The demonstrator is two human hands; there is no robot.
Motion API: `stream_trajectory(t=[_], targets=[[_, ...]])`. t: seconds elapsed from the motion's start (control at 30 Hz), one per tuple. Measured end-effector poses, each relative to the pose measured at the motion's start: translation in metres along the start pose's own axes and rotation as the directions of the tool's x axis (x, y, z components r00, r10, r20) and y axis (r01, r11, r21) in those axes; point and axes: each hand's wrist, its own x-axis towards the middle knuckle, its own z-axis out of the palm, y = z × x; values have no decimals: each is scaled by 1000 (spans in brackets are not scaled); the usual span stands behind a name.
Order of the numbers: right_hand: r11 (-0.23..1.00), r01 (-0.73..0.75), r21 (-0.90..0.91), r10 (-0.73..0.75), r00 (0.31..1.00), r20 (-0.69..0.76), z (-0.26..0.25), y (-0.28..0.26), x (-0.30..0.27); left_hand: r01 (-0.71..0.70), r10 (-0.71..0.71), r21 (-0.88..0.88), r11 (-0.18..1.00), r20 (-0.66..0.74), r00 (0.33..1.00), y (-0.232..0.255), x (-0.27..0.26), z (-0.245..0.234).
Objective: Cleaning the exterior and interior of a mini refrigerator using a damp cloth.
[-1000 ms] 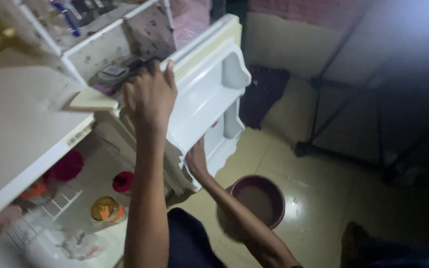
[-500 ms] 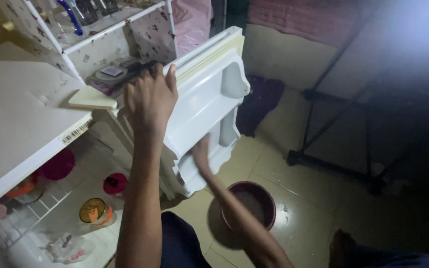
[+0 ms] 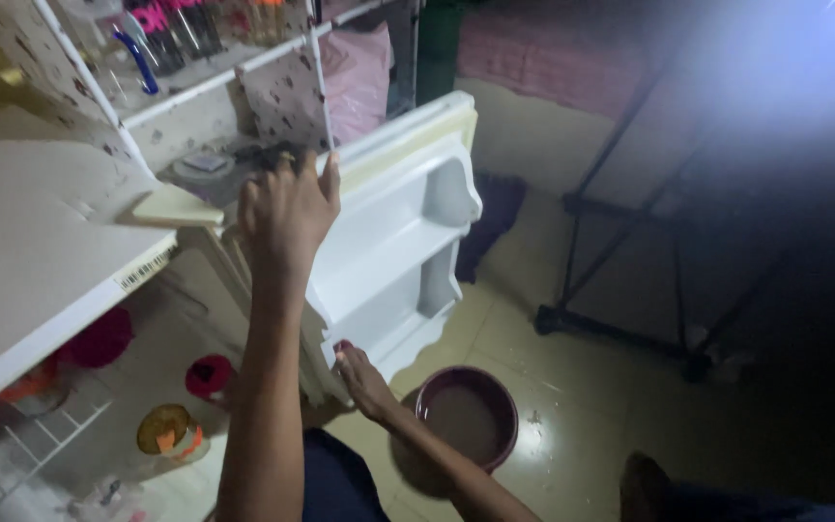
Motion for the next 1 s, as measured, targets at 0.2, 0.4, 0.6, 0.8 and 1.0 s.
stream_trajectory(t=[0.2,0.4,0.6,0.8,1.0], targets=[[854,-250,456,263,964,38,-20,-76,19,22,-11,-106,994,104,995,-8,-4,-6],[866,-283,414,237,958,159,-82,-186,11,25,-20,-215,976,26,999,-11,-6,-4],[967,-141,-213,118,986,-116,-133,-212,46,6,6,-186,982,65,998,-19,-12,3],[162,-26,-986,-436,895,-95,-132,-146,68,-53,48,-196,979,-32,998,-14,-4,-2],[675,101,-731,-266,957,-113,-50,-205,45,-9,19,-211,977,42,999,-11,-5,0]])
